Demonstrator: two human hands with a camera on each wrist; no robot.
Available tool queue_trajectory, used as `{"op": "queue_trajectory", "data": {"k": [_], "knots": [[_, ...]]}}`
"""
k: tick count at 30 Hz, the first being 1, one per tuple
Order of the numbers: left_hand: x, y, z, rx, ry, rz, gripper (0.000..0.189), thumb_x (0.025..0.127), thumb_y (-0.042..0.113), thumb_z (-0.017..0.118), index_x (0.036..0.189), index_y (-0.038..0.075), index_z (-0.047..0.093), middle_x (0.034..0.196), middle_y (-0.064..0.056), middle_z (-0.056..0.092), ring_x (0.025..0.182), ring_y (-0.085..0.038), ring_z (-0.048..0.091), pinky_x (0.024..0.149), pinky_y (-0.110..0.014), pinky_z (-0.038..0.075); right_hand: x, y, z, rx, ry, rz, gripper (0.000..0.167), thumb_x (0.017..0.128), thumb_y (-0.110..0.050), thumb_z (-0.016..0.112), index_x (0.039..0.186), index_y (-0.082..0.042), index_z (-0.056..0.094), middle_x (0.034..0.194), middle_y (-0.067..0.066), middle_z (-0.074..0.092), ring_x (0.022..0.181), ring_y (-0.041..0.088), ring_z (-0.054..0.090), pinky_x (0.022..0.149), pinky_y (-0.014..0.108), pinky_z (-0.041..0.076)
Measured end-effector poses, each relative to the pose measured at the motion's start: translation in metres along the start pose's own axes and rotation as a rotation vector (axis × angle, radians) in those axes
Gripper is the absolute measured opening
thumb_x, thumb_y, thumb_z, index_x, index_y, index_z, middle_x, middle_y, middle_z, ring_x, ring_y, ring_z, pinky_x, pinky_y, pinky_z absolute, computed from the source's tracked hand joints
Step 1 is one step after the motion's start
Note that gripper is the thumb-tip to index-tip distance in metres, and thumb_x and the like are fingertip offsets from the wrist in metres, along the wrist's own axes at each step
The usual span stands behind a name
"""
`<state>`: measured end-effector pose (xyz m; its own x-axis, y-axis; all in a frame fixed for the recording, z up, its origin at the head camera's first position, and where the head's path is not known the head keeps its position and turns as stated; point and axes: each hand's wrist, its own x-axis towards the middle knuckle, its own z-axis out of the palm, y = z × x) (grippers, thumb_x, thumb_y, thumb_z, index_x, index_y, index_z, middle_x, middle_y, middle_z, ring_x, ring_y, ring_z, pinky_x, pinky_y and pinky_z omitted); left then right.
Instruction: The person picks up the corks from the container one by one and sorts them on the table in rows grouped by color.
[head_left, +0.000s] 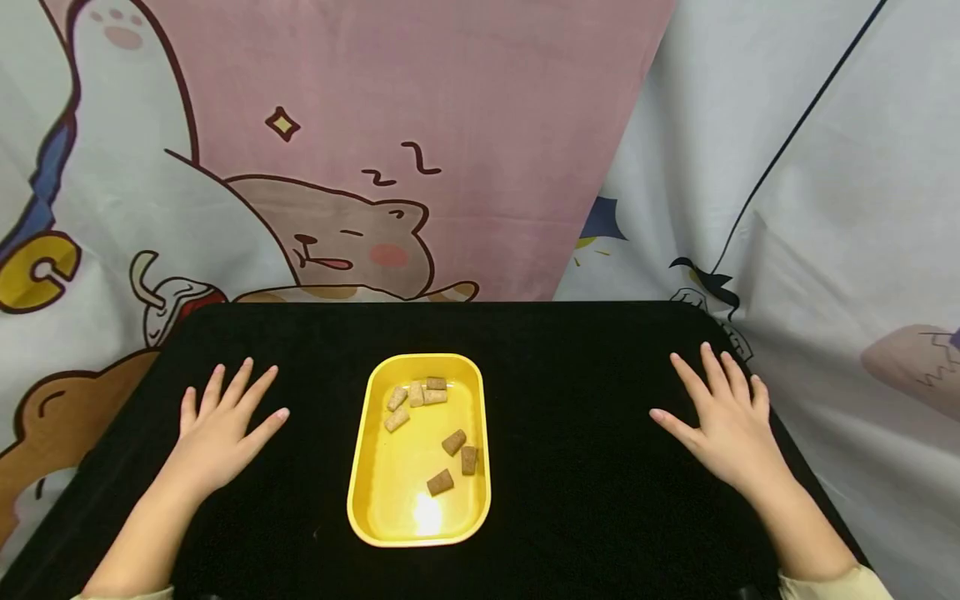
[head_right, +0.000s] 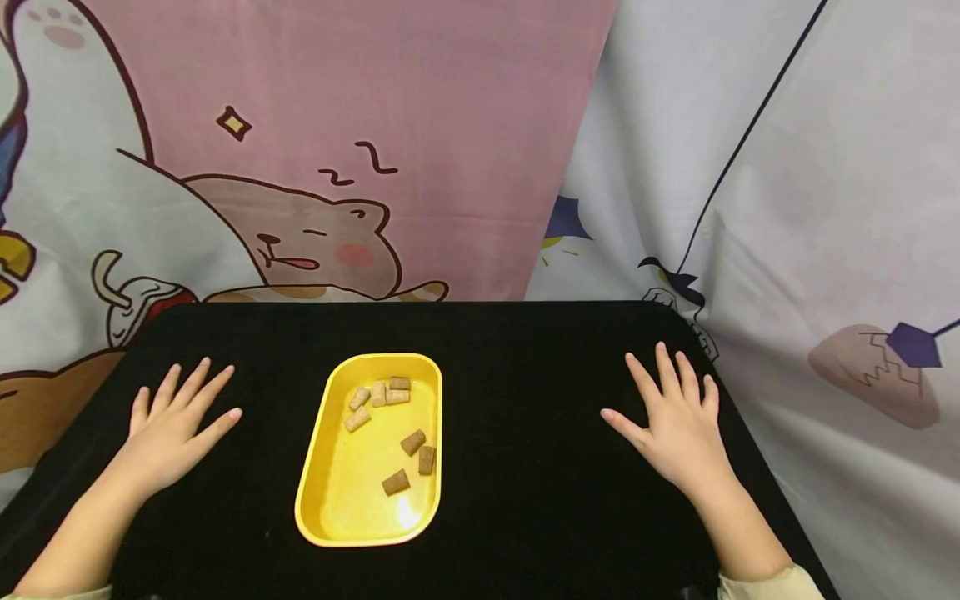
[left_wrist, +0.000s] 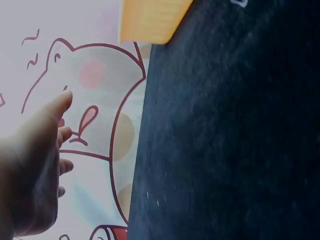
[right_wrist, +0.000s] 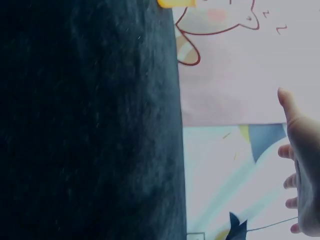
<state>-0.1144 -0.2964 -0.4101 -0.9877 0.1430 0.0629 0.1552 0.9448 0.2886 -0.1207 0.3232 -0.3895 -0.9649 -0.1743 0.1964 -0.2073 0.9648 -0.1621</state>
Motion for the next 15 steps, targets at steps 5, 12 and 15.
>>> {"op": "queue_trajectory", "data": {"k": [5, 12, 15], "knots": [[-0.001, 0.011, 0.0, -0.039, 0.017, 0.027, 0.069, 0.098, 0.051, 0.04, 0.155, 0.021, 0.015, 0.157, -0.022, 0.005, 0.14, -0.04, -0.017, 0.101, -0.059, -0.023, 0.0, -0.013, -0.005, 0.029, 0.046, -0.022, 0.081, 0.091, -0.054, 0.055, 0.154, -0.018, 0.019, 0.158, 0.021, 0.003, 0.142, 0.041, -0.004, 0.105, 0.063, -0.012], [0.001, 0.025, 0.007, -0.117, 0.044, 0.064, 0.067, 0.099, 0.048, 0.043, 0.155, 0.02, 0.017, 0.158, -0.019, 0.008, 0.142, -0.038, -0.01, 0.106, -0.058, -0.017, 0.001, -0.035, -0.007, 0.108, 0.102, -0.107, 0.078, 0.091, -0.049, 0.058, 0.153, -0.019, 0.023, 0.158, 0.018, 0.008, 0.141, 0.041, 0.004, 0.107, 0.063, -0.006], [0.001, 0.03, 0.012, -0.144, 0.068, 0.084, 0.067, 0.099, 0.045, 0.046, 0.154, 0.018, 0.02, 0.158, -0.019, 0.01, 0.143, -0.038, -0.006, 0.107, -0.058, -0.014, 0.003, -0.044, -0.006, 0.149, 0.134, -0.14, 0.076, 0.09, -0.047, 0.061, 0.152, -0.02, 0.026, 0.158, 0.016, 0.011, 0.141, 0.04, 0.008, 0.108, 0.063, -0.001]]}}
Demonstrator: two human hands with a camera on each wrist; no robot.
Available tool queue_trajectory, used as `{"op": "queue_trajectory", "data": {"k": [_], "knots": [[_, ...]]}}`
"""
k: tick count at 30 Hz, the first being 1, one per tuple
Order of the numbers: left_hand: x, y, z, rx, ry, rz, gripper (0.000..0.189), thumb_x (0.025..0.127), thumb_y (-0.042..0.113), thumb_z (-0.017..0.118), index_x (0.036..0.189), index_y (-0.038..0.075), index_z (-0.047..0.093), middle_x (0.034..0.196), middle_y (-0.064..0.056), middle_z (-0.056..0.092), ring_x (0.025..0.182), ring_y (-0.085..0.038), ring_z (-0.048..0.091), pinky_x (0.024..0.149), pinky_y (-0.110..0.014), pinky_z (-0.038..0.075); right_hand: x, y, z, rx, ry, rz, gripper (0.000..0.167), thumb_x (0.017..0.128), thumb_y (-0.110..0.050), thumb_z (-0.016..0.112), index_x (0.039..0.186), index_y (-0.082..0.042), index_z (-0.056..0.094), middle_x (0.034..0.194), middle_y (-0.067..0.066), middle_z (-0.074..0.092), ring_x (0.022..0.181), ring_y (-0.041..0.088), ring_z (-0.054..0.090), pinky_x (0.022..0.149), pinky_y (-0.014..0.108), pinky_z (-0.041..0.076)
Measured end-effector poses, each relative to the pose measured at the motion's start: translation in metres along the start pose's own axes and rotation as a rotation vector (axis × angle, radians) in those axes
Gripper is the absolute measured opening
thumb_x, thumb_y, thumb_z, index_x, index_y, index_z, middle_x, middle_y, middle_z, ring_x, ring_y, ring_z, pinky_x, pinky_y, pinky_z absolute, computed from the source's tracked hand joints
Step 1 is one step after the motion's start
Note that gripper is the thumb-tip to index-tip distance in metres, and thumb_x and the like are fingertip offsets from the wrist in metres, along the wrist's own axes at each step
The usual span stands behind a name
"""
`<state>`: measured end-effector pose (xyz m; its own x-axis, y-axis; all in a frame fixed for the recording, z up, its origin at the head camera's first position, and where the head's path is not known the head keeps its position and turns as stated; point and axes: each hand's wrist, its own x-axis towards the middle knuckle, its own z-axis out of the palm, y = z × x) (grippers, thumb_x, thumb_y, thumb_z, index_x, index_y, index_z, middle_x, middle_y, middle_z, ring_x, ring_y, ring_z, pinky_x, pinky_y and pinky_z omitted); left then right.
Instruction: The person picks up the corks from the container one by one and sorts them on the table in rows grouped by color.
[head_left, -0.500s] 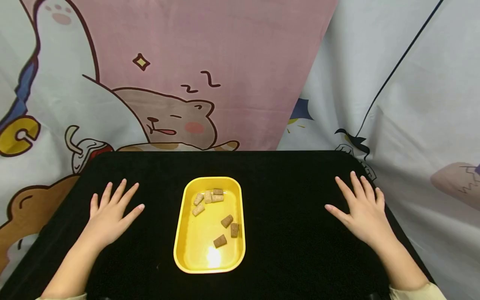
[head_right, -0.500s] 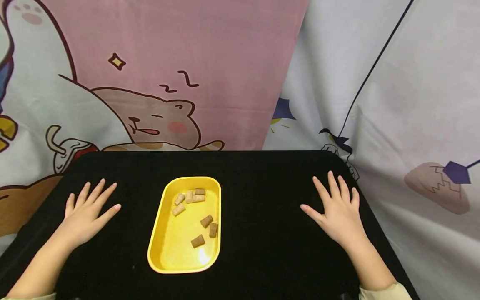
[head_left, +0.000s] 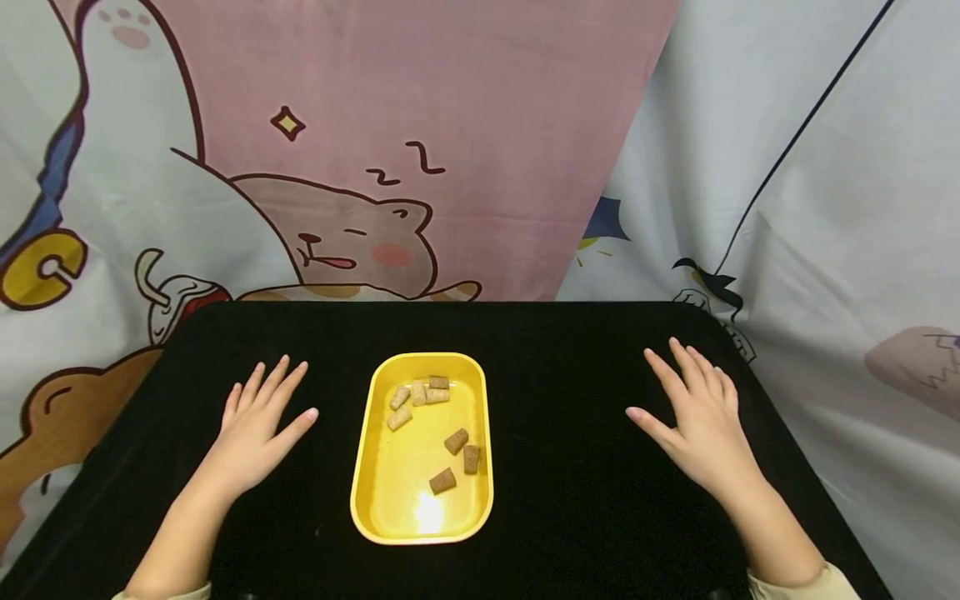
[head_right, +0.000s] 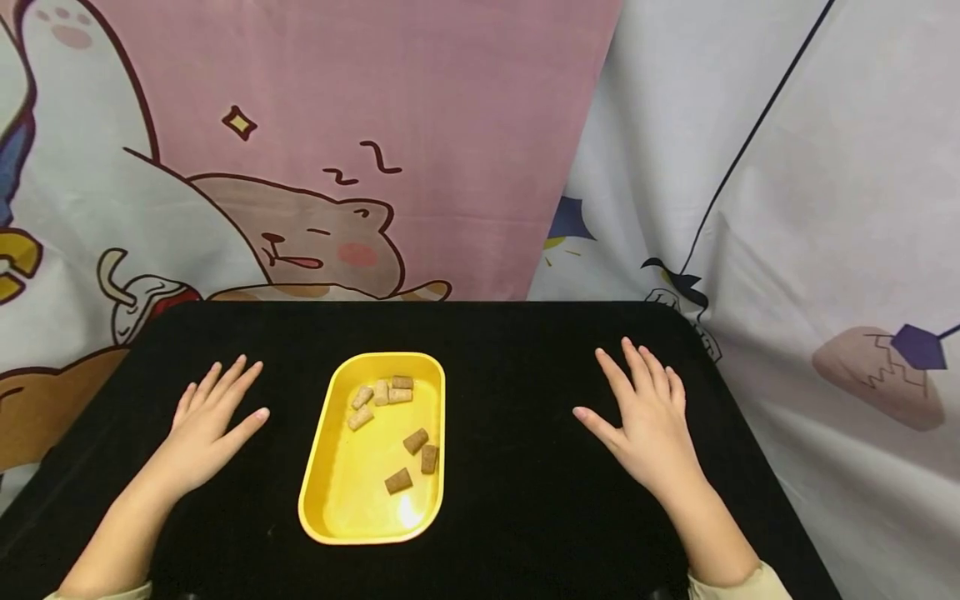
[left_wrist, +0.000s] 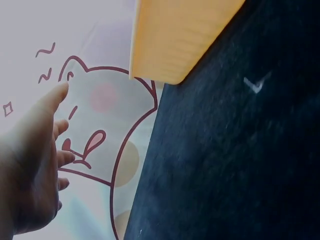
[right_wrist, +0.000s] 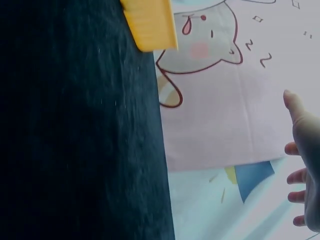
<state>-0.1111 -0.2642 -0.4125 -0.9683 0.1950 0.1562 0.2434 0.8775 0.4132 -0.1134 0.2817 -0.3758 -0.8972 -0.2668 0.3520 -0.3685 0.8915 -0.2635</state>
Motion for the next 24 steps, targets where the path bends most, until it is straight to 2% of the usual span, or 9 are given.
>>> {"op": "queue_trajectory", "data": {"k": [5, 15, 19, 24], "knots": [[0.001, 0.003, 0.009, -0.058, 0.015, 0.021, 0.066, 0.099, 0.042, 0.047, 0.154, 0.019, 0.02, 0.158, -0.017, 0.013, 0.143, -0.039, -0.001, 0.109, -0.058, -0.009, 0.004, -0.014, 0.006, 0.076, 0.047, -0.048, 0.074, 0.088, -0.041, 0.065, 0.151, -0.02, 0.031, 0.156, 0.015, 0.018, 0.139, 0.04, 0.016, 0.108, 0.063, 0.005], [0.002, 0.016, 0.028, -0.286, -0.015, 0.027, 0.064, 0.099, 0.032, 0.051, 0.154, 0.021, 0.021, 0.158, -0.014, 0.012, 0.143, -0.039, 0.004, 0.107, -0.066, 0.003, 0.012, -0.053, 0.016, 0.268, 0.088, -0.179, 0.071, 0.082, -0.03, 0.075, 0.144, -0.016, 0.043, 0.151, 0.009, 0.032, 0.134, 0.037, 0.028, 0.104, 0.064, 0.018], [0.003, 0.022, 0.036, -0.36, -0.019, 0.022, 0.063, 0.099, 0.031, 0.052, 0.153, 0.024, 0.022, 0.159, -0.009, 0.012, 0.143, -0.038, 0.005, 0.105, -0.068, 0.008, 0.016, -0.069, 0.023, 0.293, 0.087, -0.22, 0.073, 0.078, -0.03, 0.078, 0.141, -0.016, 0.047, 0.148, 0.009, 0.037, 0.133, 0.035, 0.032, 0.102, 0.064, 0.024], [0.004, 0.027, 0.044, -0.438, -0.021, 0.02, 0.062, 0.099, 0.028, 0.053, 0.153, 0.025, 0.022, 0.159, -0.007, 0.015, 0.142, -0.039, 0.008, 0.104, -0.068, 0.012, 0.019, -0.086, 0.032, 0.305, 0.056, -0.227, 0.071, 0.076, -0.036, 0.079, 0.139, -0.018, 0.05, 0.146, 0.006, 0.04, 0.133, 0.031, 0.034, 0.102, 0.062, 0.027]]}}
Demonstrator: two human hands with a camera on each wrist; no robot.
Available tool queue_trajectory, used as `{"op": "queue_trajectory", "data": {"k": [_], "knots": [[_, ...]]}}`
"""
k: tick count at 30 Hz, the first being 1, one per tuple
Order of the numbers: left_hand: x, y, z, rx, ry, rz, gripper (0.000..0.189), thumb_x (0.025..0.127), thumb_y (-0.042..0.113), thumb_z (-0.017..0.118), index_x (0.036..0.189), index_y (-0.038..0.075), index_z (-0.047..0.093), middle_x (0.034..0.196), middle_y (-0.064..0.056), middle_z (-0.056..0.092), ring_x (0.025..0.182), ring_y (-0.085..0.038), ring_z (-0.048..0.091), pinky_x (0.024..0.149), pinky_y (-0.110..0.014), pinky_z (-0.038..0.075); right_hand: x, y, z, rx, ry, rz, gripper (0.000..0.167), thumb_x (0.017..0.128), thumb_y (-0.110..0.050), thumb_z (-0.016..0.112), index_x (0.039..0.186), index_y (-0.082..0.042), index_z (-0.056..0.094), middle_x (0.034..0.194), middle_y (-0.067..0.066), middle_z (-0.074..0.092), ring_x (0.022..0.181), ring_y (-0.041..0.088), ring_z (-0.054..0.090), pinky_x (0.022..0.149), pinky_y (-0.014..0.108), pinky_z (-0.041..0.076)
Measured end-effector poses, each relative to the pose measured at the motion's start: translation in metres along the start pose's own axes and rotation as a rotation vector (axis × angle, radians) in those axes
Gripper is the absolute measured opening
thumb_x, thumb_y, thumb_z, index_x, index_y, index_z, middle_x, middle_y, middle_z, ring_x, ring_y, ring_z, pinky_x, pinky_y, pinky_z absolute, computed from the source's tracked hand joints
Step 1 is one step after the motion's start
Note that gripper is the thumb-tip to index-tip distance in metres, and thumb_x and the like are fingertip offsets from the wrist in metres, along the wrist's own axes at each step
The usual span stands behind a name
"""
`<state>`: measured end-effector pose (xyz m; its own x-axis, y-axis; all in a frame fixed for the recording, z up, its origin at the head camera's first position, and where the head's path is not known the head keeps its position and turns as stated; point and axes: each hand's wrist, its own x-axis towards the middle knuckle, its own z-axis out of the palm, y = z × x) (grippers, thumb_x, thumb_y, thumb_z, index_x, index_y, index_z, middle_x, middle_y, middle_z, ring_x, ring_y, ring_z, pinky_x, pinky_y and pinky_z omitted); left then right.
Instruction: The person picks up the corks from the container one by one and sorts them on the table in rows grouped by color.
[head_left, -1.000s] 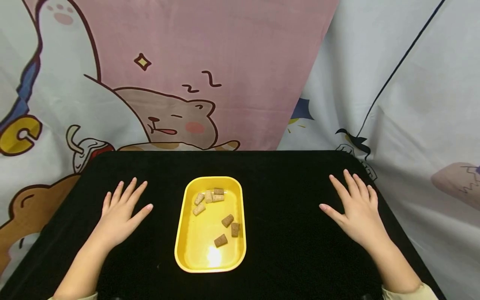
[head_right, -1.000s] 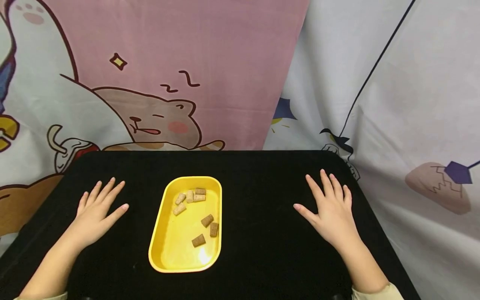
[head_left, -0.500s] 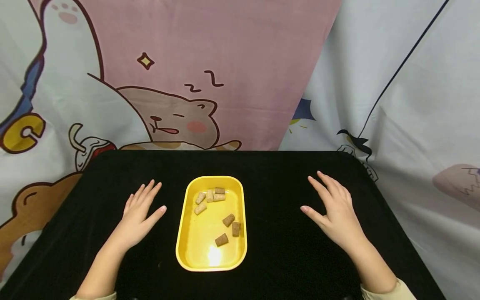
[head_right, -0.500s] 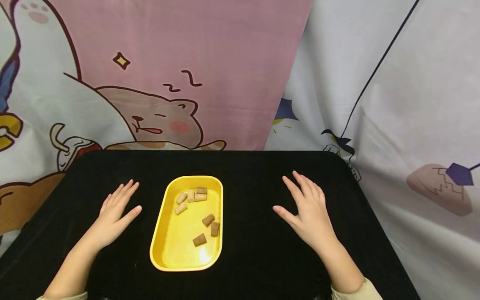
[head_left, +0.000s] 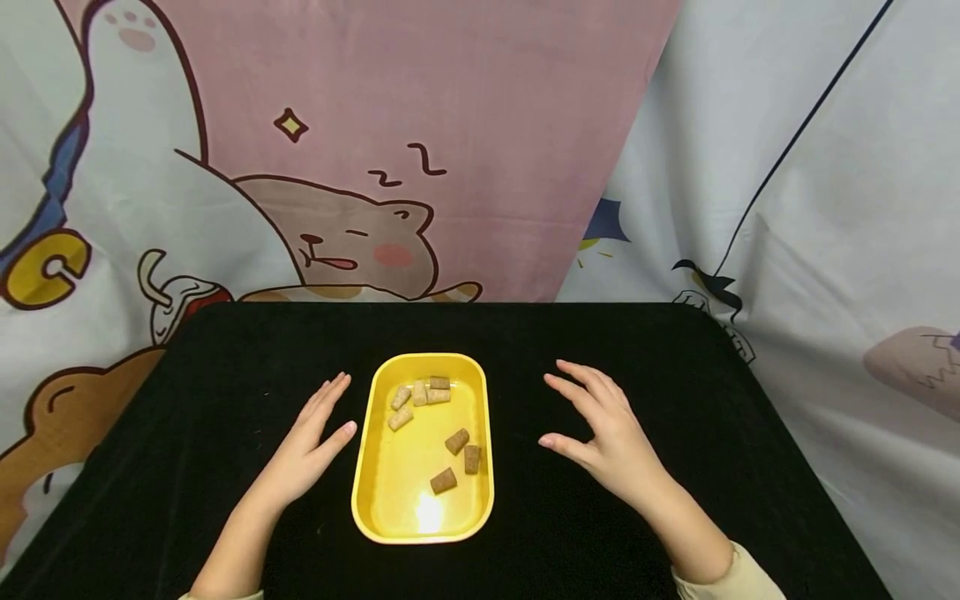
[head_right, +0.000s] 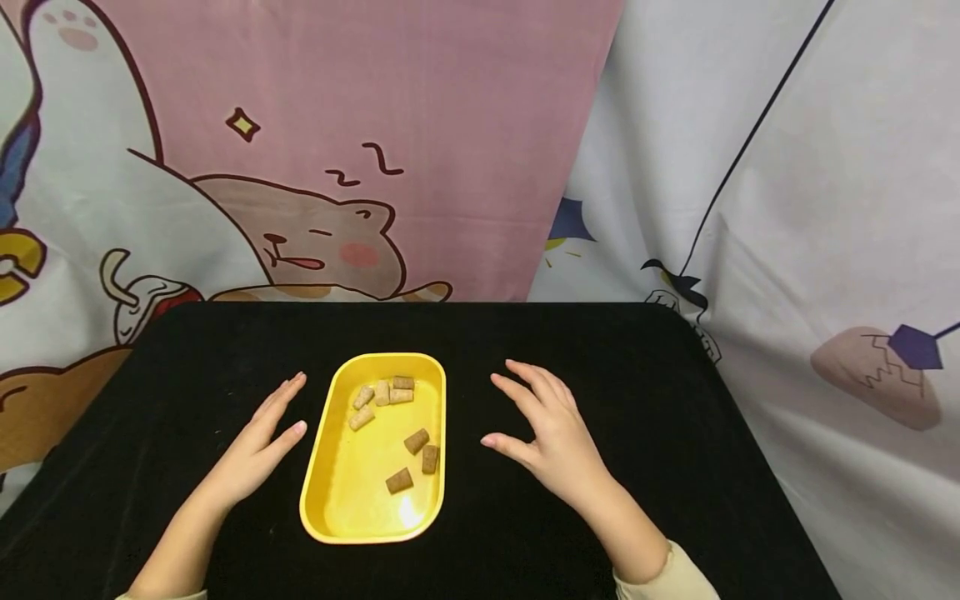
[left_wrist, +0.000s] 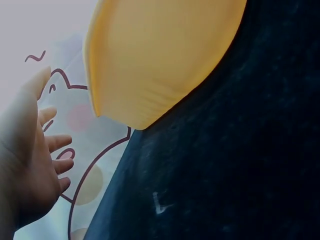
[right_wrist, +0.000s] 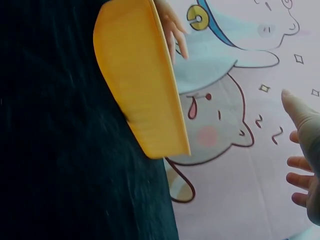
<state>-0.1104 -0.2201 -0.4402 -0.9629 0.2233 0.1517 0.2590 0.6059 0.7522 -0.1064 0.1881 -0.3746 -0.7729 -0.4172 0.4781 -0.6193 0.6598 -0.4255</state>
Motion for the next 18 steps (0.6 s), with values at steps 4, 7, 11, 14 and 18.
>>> {"op": "queue_trajectory", "data": {"k": [4, 7, 11, 14, 18], "knots": [[-0.001, -0.003, 0.008, -0.062, -0.006, -0.016, 0.061, 0.099, 0.026, 0.053, 0.153, 0.02, 0.024, 0.157, -0.01, 0.019, 0.141, -0.039, 0.014, 0.104, -0.067, 0.016, 0.004, -0.007, 0.011, 0.028, -0.028, -0.014, 0.067, 0.078, -0.042, 0.076, 0.136, -0.018, 0.053, 0.144, 0.004, 0.042, 0.132, 0.027, 0.036, 0.102, 0.058, 0.03], [-0.001, -0.007, 0.014, -0.111, -0.02, -0.041, 0.06, 0.099, 0.029, 0.052, 0.152, 0.018, 0.025, 0.156, -0.01, 0.022, 0.141, -0.038, 0.018, 0.104, -0.067, 0.019, 0.007, -0.011, 0.02, 0.049, -0.057, -0.025, 0.065, 0.078, -0.045, 0.074, 0.134, -0.019, 0.055, 0.143, 0.002, 0.043, 0.131, 0.023, 0.037, 0.102, 0.055, 0.032], [-0.001, -0.012, 0.018, -0.193, -0.036, -0.05, 0.059, 0.099, 0.031, 0.051, 0.151, 0.016, 0.027, 0.156, -0.009, 0.024, 0.14, -0.037, 0.02, 0.103, -0.067, 0.02, 0.012, -0.018, 0.032, 0.078, -0.106, -0.049, 0.062, 0.078, -0.046, 0.074, 0.132, -0.021, 0.057, 0.14, -0.002, 0.046, 0.128, 0.019, 0.039, 0.101, 0.052, 0.034], [-0.001, -0.014, 0.021, -0.239, -0.046, -0.027, 0.058, 0.099, 0.029, 0.052, 0.15, 0.014, 0.029, 0.155, -0.009, 0.026, 0.14, -0.037, 0.022, 0.102, -0.067, 0.021, 0.016, -0.022, 0.04, 0.105, -0.15, -0.061, 0.061, 0.077, -0.045, 0.075, 0.131, -0.021, 0.058, 0.136, -0.005, 0.05, 0.126, 0.017, 0.041, 0.101, 0.05, 0.035], [-0.002, -0.017, 0.024, -0.281, -0.058, -0.002, 0.057, 0.099, 0.023, 0.053, 0.15, 0.013, 0.03, 0.154, -0.01, 0.028, 0.139, -0.037, 0.025, 0.102, -0.065, 0.024, 0.022, -0.026, 0.051, 0.145, -0.219, -0.057, 0.059, 0.077, -0.046, 0.075, 0.128, -0.023, 0.059, 0.131, -0.007, 0.053, 0.123, 0.013, 0.043, 0.101, 0.046, 0.036]]}}
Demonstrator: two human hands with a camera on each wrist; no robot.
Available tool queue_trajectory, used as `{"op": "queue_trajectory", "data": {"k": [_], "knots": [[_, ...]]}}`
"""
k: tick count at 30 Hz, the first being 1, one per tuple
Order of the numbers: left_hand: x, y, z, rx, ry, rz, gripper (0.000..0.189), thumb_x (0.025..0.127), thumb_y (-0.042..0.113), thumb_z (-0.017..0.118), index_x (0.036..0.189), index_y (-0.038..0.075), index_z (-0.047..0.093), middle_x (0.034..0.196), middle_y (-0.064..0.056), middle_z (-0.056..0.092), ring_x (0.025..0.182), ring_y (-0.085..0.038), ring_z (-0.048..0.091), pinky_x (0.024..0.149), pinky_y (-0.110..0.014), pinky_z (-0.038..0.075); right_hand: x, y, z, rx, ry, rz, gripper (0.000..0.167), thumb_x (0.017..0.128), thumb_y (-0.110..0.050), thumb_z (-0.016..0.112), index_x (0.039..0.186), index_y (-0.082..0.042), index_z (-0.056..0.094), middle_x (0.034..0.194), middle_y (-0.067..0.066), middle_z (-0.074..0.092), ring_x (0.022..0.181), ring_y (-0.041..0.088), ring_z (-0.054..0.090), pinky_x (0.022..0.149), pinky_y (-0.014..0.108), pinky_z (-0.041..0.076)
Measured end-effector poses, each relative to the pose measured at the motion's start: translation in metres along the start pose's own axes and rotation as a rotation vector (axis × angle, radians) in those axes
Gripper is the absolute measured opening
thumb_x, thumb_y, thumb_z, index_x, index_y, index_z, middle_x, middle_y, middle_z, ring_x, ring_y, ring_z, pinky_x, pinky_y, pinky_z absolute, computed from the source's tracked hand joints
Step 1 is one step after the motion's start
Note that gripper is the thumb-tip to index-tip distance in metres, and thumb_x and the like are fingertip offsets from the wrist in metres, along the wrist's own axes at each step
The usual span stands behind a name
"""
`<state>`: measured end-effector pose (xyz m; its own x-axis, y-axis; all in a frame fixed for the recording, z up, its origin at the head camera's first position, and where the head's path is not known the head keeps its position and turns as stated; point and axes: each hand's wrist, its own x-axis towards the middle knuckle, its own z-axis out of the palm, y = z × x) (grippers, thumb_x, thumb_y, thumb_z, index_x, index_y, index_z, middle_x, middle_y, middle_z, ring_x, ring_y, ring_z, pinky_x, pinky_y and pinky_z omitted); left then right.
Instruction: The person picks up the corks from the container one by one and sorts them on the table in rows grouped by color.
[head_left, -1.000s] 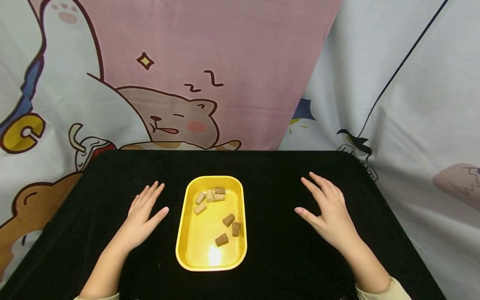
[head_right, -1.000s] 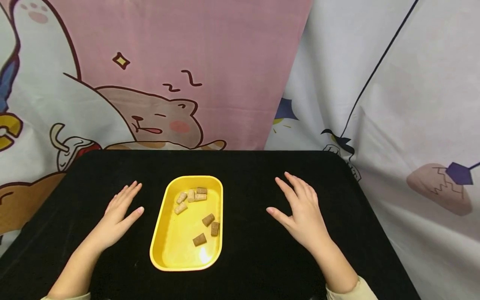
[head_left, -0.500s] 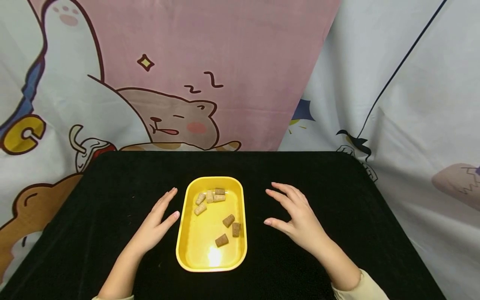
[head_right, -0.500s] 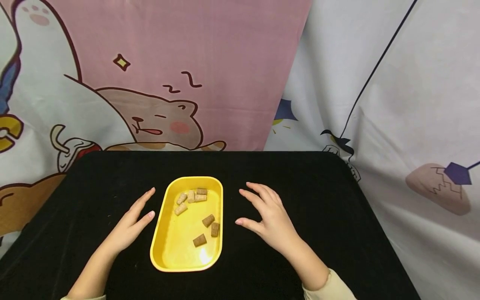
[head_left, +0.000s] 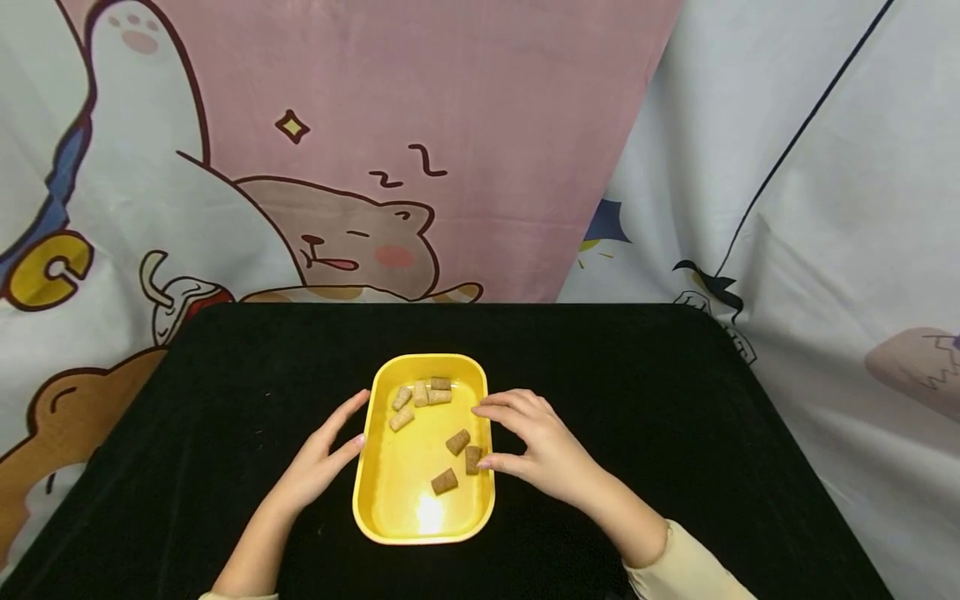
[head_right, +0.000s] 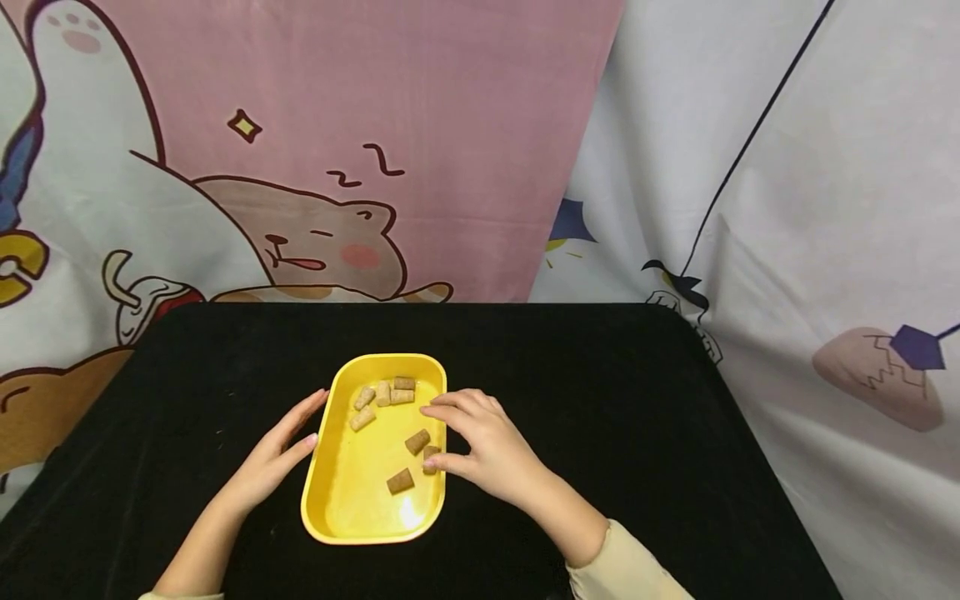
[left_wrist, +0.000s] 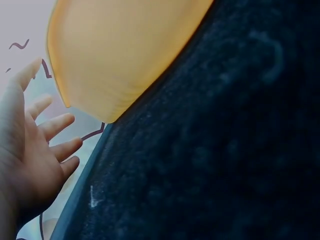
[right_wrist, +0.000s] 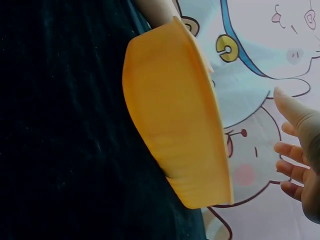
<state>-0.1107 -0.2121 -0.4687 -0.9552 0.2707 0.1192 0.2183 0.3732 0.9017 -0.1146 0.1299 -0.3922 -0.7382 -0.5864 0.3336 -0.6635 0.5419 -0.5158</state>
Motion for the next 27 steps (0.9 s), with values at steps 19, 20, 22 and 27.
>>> {"op": "queue_trajectory", "data": {"k": [19, 20, 22, 27], "knots": [[0.0, -0.02, 0.004, -0.123, -0.038, 0.049, 0.058, 0.096, 0.012, 0.056, 0.149, 0.014, 0.032, 0.151, -0.014, 0.034, 0.136, -0.037, 0.031, 0.103, -0.066, 0.021, 0.033, 0.018, 0.034, 0.047, -0.305, -0.158, 0.04, 0.075, -0.031, 0.081, 0.111, -0.017, 0.07, 0.112, -0.013, 0.063, 0.108, 0.006, 0.051, 0.095, 0.033, 0.038], [0.0, -0.02, 0.004, -0.126, -0.041, 0.054, 0.058, 0.097, 0.011, 0.055, 0.149, 0.014, 0.032, 0.15, -0.015, 0.034, 0.136, -0.037, 0.031, 0.103, -0.066, 0.021, 0.034, 0.018, 0.035, 0.04, -0.316, -0.167, 0.04, 0.075, -0.03, 0.081, 0.111, -0.017, 0.07, 0.11, -0.013, 0.064, 0.107, 0.006, 0.051, 0.095, 0.033, 0.038], [0.0, -0.02, 0.004, -0.128, -0.045, 0.061, 0.058, 0.097, 0.01, 0.055, 0.149, 0.013, 0.032, 0.15, -0.016, 0.034, 0.135, -0.038, 0.03, 0.102, -0.067, 0.021, 0.038, 0.018, 0.037, 0.031, -0.341, -0.177, 0.038, 0.075, -0.029, 0.08, 0.11, -0.018, 0.07, 0.107, -0.013, 0.065, 0.106, 0.006, 0.052, 0.095, 0.033, 0.038], [0.0, -0.019, 0.003, -0.133, -0.049, 0.053, 0.058, 0.097, 0.01, 0.055, 0.149, 0.014, 0.032, 0.15, -0.015, 0.034, 0.136, -0.038, 0.031, 0.102, -0.067, 0.021, 0.045, 0.017, 0.042, 0.015, -0.401, -0.184, 0.032, 0.075, -0.027, 0.081, 0.106, -0.02, 0.072, 0.1, -0.012, 0.067, 0.101, 0.004, 0.05, 0.091, 0.029, 0.039]]}}
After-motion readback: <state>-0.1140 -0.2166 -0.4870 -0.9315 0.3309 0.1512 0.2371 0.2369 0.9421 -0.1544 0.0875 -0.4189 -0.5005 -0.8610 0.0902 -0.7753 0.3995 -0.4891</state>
